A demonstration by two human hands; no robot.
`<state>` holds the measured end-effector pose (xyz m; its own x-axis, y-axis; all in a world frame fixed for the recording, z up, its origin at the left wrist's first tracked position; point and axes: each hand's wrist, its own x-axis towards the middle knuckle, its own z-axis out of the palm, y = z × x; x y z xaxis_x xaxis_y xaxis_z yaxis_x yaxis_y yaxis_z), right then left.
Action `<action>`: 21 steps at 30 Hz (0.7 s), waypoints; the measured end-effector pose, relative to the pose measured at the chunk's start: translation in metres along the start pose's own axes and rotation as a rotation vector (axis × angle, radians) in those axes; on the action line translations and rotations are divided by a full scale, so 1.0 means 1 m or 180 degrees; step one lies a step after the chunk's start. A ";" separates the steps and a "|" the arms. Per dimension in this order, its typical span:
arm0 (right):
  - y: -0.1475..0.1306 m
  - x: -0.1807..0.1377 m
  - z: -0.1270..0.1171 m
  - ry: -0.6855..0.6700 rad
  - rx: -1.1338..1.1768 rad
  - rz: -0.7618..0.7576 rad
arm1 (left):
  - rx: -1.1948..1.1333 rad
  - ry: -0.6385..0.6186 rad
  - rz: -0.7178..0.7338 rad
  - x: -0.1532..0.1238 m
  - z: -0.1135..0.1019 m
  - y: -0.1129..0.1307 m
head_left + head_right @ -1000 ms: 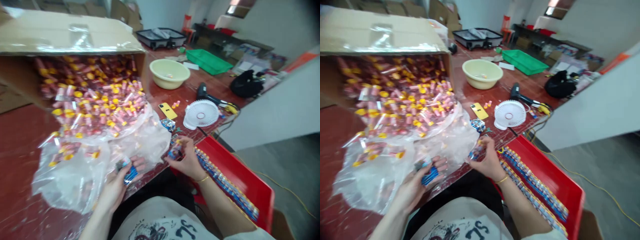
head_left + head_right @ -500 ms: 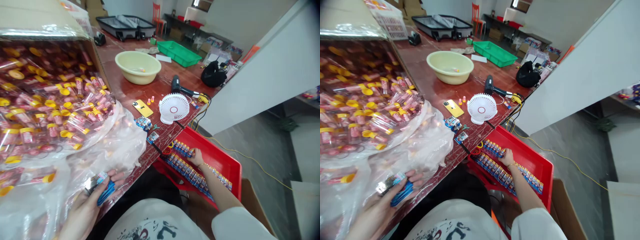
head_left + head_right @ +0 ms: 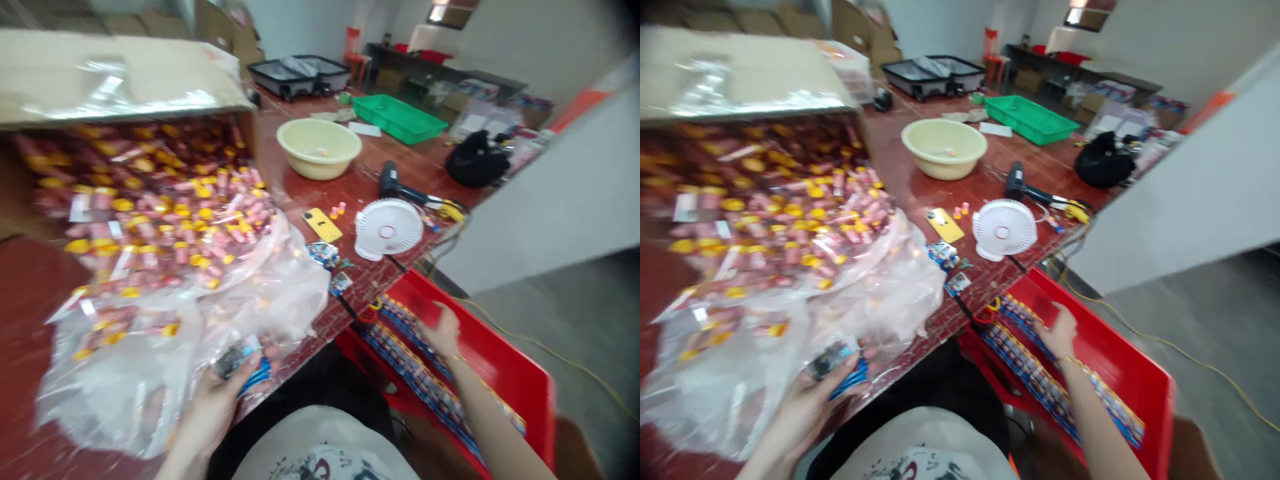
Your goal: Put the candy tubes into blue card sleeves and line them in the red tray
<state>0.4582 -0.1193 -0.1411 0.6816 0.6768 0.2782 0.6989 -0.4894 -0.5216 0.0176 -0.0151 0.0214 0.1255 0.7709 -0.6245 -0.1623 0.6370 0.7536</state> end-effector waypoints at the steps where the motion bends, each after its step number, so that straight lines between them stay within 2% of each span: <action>1: -0.025 0.002 -0.001 0.0189 0.0118 -0.0212 | -0.0030 0.0057 0.0045 0.000 -0.003 0.001; 2: -0.055 0.003 -0.001 0.0336 0.0281 -0.0473 | -0.0053 0.0095 0.0085 0.001 -0.006 0.002; 4: -0.131 0.002 0.006 0.0532 0.0875 -0.1289 | -0.0121 0.0088 0.0142 0.006 -0.015 0.005; 6: -0.218 -0.005 0.022 0.0111 0.1700 -0.2081 | -0.0223 0.0057 0.0231 0.010 -0.025 0.007; 8: -0.304 -0.015 0.048 -0.0298 0.2043 -0.2615 | -0.0314 0.0053 0.0296 0.013 -0.032 0.009; 10: -0.374 -0.021 0.080 -0.0862 0.2285 -0.2835 | -0.0374 0.0054 0.0314 0.012 -0.036 0.011; 12: -0.422 -0.025 0.112 -0.1061 0.2243 -0.2802 | -0.0410 0.0035 0.0347 0.010 -0.038 0.012; 14: -0.444 -0.027 0.133 -0.1134 0.2195 -0.2688 | -0.0439 0.0044 0.0454 0.008 -0.039 0.013; 16: -0.446 -0.029 0.140 -0.1216 0.2283 -0.2568 | -0.0465 0.0086 0.0549 0.008 -0.042 0.013; 19: -0.428 -0.027 0.125 -0.1304 0.2530 -0.2327 | -0.0501 0.0099 0.0586 0.011 -0.045 0.013; 21: -0.414 -0.025 0.103 -0.1601 0.2923 -0.2062 | -0.0505 0.0074 0.0582 0.013 -0.046 0.013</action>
<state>0.1297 0.1233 -0.0152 -0.0355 0.8866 0.4612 0.3267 0.4464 -0.8331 -0.0278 0.0025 0.0139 0.0575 0.8717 -0.4866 -0.3322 0.4763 0.8141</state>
